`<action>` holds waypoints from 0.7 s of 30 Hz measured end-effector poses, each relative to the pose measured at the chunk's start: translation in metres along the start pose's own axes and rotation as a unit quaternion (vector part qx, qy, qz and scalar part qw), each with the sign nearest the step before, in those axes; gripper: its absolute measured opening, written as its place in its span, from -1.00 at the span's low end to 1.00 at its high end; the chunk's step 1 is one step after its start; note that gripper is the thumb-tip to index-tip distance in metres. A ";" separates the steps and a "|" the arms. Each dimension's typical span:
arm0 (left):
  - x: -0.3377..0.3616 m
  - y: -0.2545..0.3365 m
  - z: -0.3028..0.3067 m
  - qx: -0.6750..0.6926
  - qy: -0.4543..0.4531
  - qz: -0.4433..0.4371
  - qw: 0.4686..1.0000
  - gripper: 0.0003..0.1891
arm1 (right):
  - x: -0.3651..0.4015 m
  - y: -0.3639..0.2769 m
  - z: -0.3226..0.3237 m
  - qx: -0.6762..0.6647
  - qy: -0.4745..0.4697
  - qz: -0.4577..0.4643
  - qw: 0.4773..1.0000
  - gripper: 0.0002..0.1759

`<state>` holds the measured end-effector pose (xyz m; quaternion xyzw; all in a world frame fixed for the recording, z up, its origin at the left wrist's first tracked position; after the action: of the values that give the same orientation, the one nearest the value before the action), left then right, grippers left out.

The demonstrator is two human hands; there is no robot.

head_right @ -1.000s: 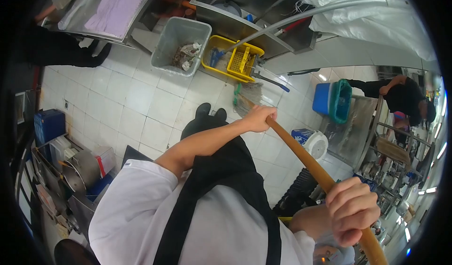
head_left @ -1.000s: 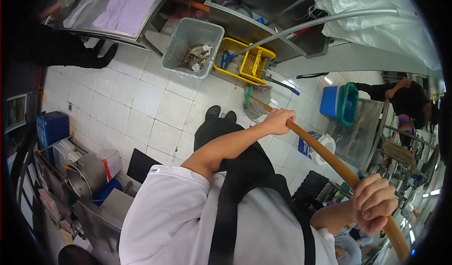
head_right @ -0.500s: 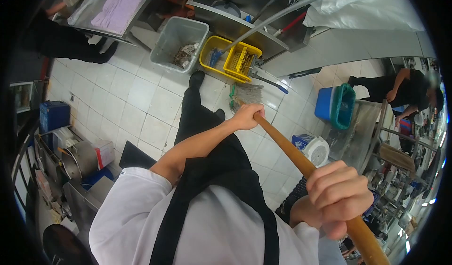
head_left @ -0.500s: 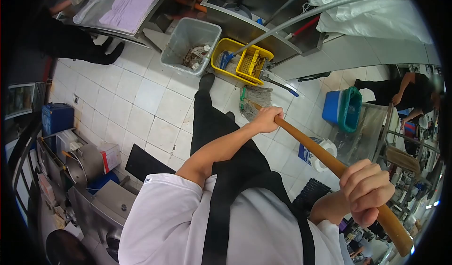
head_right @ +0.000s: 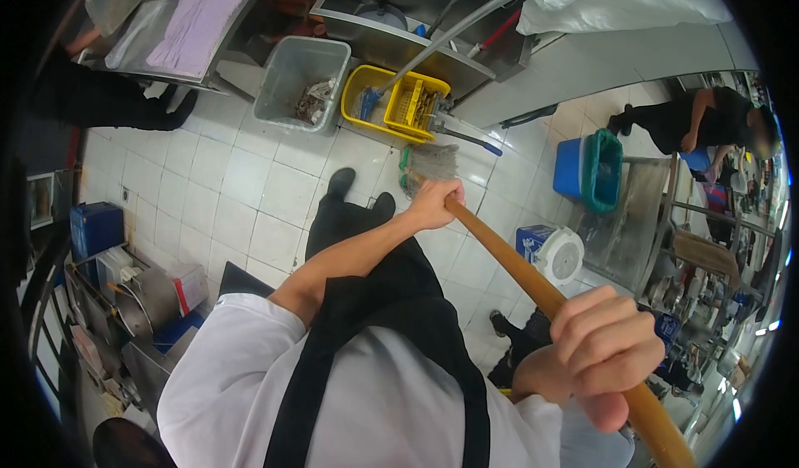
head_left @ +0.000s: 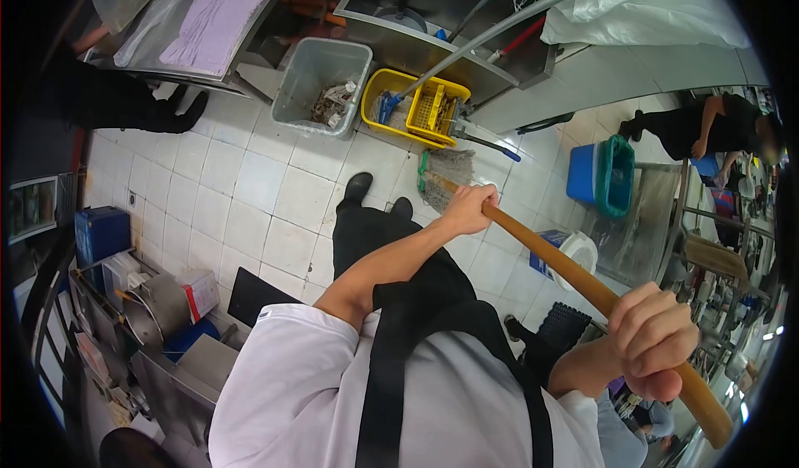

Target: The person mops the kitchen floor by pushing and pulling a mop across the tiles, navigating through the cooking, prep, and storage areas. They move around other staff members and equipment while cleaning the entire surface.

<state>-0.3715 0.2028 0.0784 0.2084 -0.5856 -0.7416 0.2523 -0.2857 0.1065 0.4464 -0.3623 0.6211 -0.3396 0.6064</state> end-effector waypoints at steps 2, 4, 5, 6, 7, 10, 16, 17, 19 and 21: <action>0.001 0.006 0.007 0.016 0.001 -0.010 1.000 -0.87 | -0.006 -0.007 -0.008 0.006 0.000 -0.001 1.000 -0.40; 0.002 0.016 0.017 0.045 -0.007 -0.014 0.999 -0.84 | -0.008 -0.017 -0.018 0.028 0.024 0.000 0.999 -0.43; 0.002 0.020 0.023 0.039 -0.008 -0.027 0.999 -0.83 | -0.010 -0.024 -0.024 0.040 0.039 0.002 0.998 -0.44; 0.004 0.026 0.028 0.034 -0.010 -0.040 0.999 -0.82 | -0.013 -0.030 -0.032 0.053 0.055 0.002 0.997 -0.44; 0.006 0.030 0.032 0.028 -0.013 -0.052 0.998 -0.81 | -0.018 -0.037 -0.044 0.076 0.079 -0.002 0.994 -0.46; 0.008 0.043 0.050 0.032 -0.051 -0.076 0.995 -0.76 | -0.018 -0.060 -0.062 0.093 0.123 0.006 0.988 -0.49; 0.018 0.063 0.078 0.044 -0.152 -0.132 0.979 -0.67 | -0.021 -0.106 -0.118 0.152 0.156 -0.010 0.976 -0.56; 0.022 0.064 0.081 0.040 -0.155 -0.169 0.972 -0.66 | -0.026 -0.112 -0.129 0.175 0.133 -0.023 0.975 -0.52; 0.028 0.072 0.094 0.034 -0.210 -0.185 0.959 -0.65 | -0.030 -0.127 -0.151 0.206 0.103 -0.055 0.972 -0.48; 0.036 0.083 0.104 0.051 -0.231 -0.223 0.946 -0.62 | -0.026 -0.151 -0.170 0.218 0.090 -0.094 0.967 -0.49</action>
<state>-0.4519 0.2441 0.1826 0.1690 -0.6032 -0.7761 -0.0728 -0.4498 0.0490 0.5955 -0.2461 0.5471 -0.5537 0.5775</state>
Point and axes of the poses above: each hand's wrist, its own x-axis away from the middle knuckle, its own z-axis out of the back of the hand, y = z × x, the point moved 1 cm from there along -x, towards the middle knuckle, and after that the axes turned 2 degrees about -z, right-handed, at the moved point
